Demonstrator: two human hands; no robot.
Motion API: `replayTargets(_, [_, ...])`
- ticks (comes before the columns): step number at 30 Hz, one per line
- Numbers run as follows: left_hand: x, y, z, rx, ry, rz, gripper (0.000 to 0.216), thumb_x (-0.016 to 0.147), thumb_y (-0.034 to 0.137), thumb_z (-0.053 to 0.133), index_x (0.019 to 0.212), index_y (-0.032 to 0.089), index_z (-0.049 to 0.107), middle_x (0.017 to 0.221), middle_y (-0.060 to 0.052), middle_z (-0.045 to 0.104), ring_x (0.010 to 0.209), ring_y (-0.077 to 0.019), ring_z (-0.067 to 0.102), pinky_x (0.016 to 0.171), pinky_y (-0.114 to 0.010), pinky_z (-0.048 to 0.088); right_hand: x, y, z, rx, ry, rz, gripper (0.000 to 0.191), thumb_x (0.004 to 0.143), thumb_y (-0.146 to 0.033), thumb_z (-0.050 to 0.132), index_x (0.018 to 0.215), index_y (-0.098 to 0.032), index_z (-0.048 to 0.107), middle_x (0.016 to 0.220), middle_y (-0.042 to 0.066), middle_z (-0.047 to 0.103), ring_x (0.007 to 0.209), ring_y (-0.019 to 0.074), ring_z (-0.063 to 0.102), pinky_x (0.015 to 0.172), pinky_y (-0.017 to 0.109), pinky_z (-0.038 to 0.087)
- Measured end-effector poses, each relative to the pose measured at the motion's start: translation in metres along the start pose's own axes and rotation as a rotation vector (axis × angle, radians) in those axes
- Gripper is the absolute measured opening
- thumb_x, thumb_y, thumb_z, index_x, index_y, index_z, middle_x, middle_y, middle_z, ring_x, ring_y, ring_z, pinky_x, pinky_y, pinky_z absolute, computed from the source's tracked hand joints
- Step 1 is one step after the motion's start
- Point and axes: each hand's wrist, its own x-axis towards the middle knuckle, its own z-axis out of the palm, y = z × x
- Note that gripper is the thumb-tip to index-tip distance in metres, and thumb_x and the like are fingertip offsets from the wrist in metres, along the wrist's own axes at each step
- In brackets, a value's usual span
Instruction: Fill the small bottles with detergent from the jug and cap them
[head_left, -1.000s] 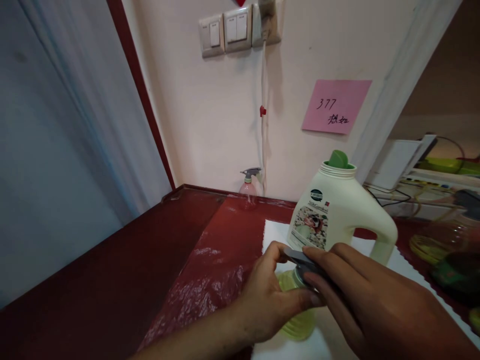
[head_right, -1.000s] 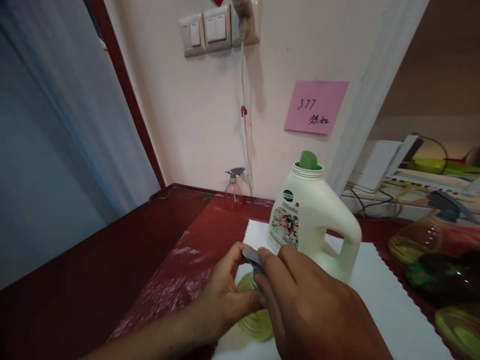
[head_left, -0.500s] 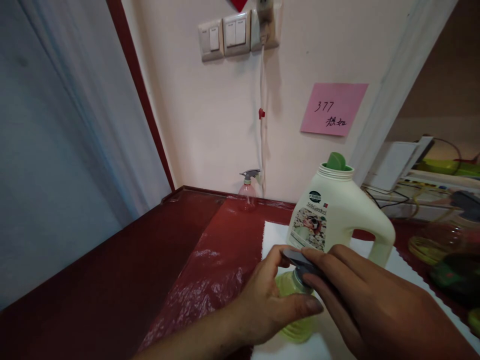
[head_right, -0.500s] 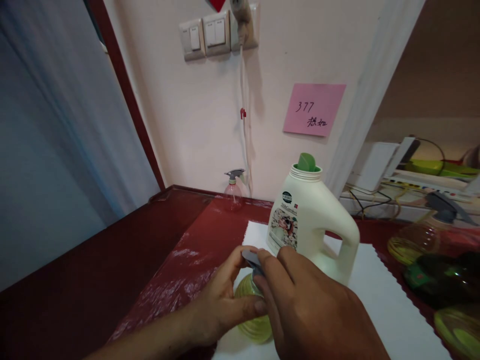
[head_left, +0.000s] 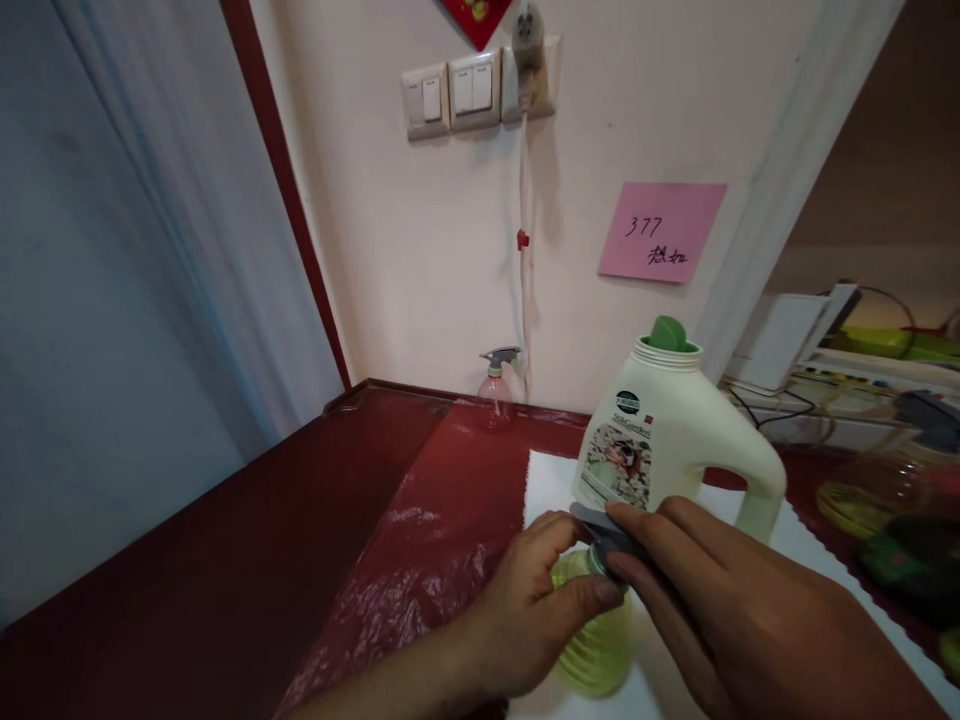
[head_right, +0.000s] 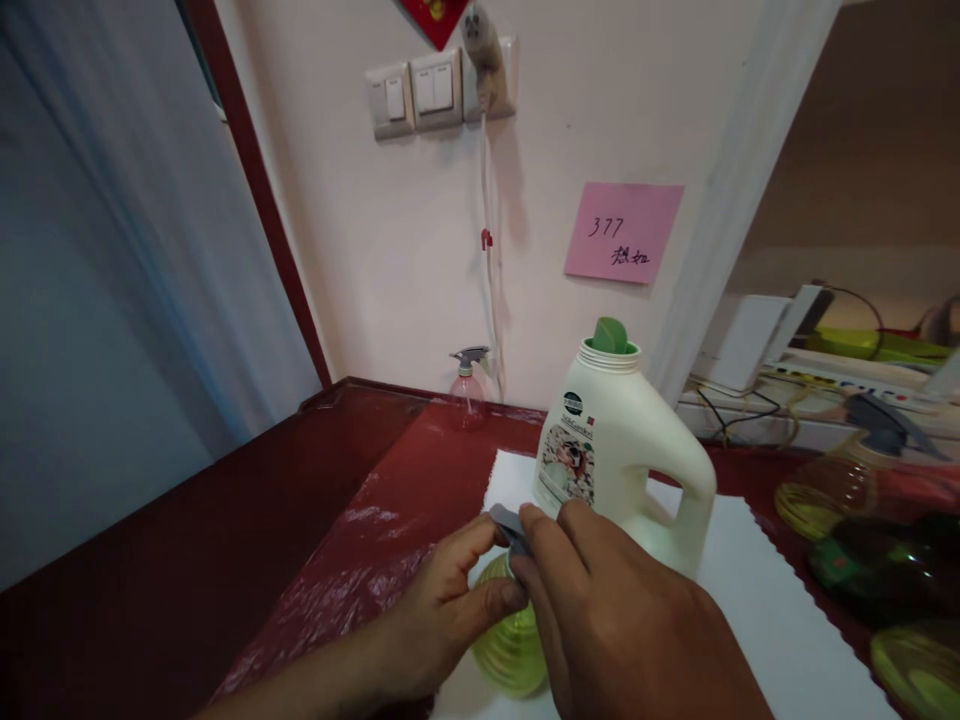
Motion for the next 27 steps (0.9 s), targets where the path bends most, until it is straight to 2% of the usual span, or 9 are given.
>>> replayTargets(4, [-0.003, -0.003, 0.0, -0.099, -0.015, -0.045, 0.055, 0.089, 0.052, 0.074, 0.127, 0.014, 0.068, 0.124, -0.012, 0.07, 0.112, -0.0277, 0.062, 0.1, -0.041, 0.045, -0.001, -0.001, 0.001, 0.002, -0.01, 0.001, 0.031, 0.107, -0.033, 0.043, 0.126, -0.018, 0.062, 0.085, 0.002, 0.063, 0.062, 0.0171, 0.067, 0.047, 0.026, 0.054])
replayTargets(7, [-0.007, -0.008, 0.0, -0.225, -0.049, -0.143, 0.067, 0.076, 0.053, 0.086, 0.128, 0.016, 0.065, 0.123, -0.011, 0.068, 0.11, -0.0288, 0.062, 0.097, -0.042, 0.047, 0.001, -0.003, 0.001, 0.004, -0.019, 0.019, 0.031, 0.107, -0.031, 0.044, 0.128, -0.018, 0.061, 0.086, 0.002, 0.062, 0.063, 0.0174, 0.067, 0.051, 0.028, 0.057])
replayTargets(10, [-0.009, -0.018, 0.0, -0.193, -0.047, -0.193, 0.082, 0.059, 0.043, 0.098, 0.128, 0.018, 0.061, 0.126, -0.011, 0.066, 0.119, -0.0342, 0.06, 0.101, -0.046, 0.047, 0.004, -0.006, -0.001, 0.049, -0.053, 0.059, 0.028, 0.106, -0.028, 0.046, 0.127, -0.018, 0.061, 0.088, 0.003, 0.064, 0.066, 0.0182, 0.068, 0.054, 0.03, 0.059])
replayTargets(13, [-0.009, -0.028, 0.001, -0.111, -0.043, -0.207, 0.09, 0.053, 0.032, 0.101, 0.13, 0.019, 0.057, 0.133, -0.013, 0.064, 0.127, -0.037, 0.057, 0.107, -0.051, 0.043, 0.008, -0.006, -0.009, 0.185, -0.099, 0.125, 0.027, 0.105, -0.025, 0.046, 0.128, -0.023, 0.06, 0.096, 0.003, 0.069, 0.075, 0.0189, 0.071, 0.061, 0.031, 0.063])
replayTargets(16, [-0.008, -0.033, 0.002, -0.239, -0.095, -0.19, 0.095, 0.054, 0.033, 0.101, 0.135, 0.019, 0.053, 0.137, -0.016, 0.063, 0.128, -0.0378, 0.059, 0.109, -0.052, 0.043, 0.013, 0.0, -0.021, 0.405, -0.112, 0.21, 0.045, 0.097, -0.032, 0.063, 0.14, -0.023, 0.056, 0.114, 0.006, 0.073, 0.094, 0.0208, 0.074, 0.074, 0.031, 0.065])
replayTargets(18, [-0.007, -0.034, 0.002, -0.312, -0.124, -0.171, 0.097, 0.057, 0.033, 0.099, 0.139, 0.02, 0.049, 0.141, -0.017, 0.061, 0.13, -0.0381, 0.058, 0.109, -0.053, 0.043, 0.014, 0.005, -0.028, 0.547, -0.144, 0.291, 0.071, 0.081, -0.035, 0.083, 0.145, -0.024, 0.054, 0.124, 0.007, 0.072, 0.105, 0.0225, 0.074, 0.084, 0.03, 0.064])
replayTargets(20, [-0.007, -0.035, 0.001, -0.262, -0.118, -0.168, 0.099, 0.056, 0.031, 0.1, 0.14, 0.021, 0.047, 0.144, -0.018, 0.058, 0.134, -0.0391, 0.055, 0.112, -0.054, 0.041, 0.009, 0.012, -0.033, 0.63, -0.204, 0.391, 0.089, 0.066, -0.036, 0.094, 0.146, -0.026, 0.056, 0.13, 0.008, 0.07, 0.113, 0.0252, 0.071, 0.093, 0.033, 0.061])
replayTargets(24, [-0.008, -0.037, -0.004, -0.122, -0.07, -0.217, 0.115, 0.042, 0.028, 0.104, 0.14, 0.021, 0.045, 0.147, -0.019, 0.055, 0.138, -0.0415, 0.05, 0.117, -0.058, 0.034, -0.014, 0.022, -0.028, 0.707, -0.358, 0.594, 0.094, 0.067, -0.032, 0.091, 0.152, -0.026, 0.051, 0.144, 0.012, 0.061, 0.129, 0.0306, 0.061, 0.104, 0.047, 0.053])
replayTargets(27, [-0.009, -0.039, -0.008, -0.092, -0.065, -0.257, 0.121, 0.039, 0.028, 0.104, 0.143, 0.02, 0.041, 0.146, -0.019, 0.055, 0.139, -0.0409, 0.049, 0.121, -0.058, 0.029, -0.027, 0.021, -0.018, 0.848, -0.444, 0.693, 0.094, 0.067, -0.023, 0.09, 0.152, -0.027, 0.05, 0.151, 0.012, 0.054, 0.138, 0.0315, 0.053, 0.112, 0.052, 0.045])
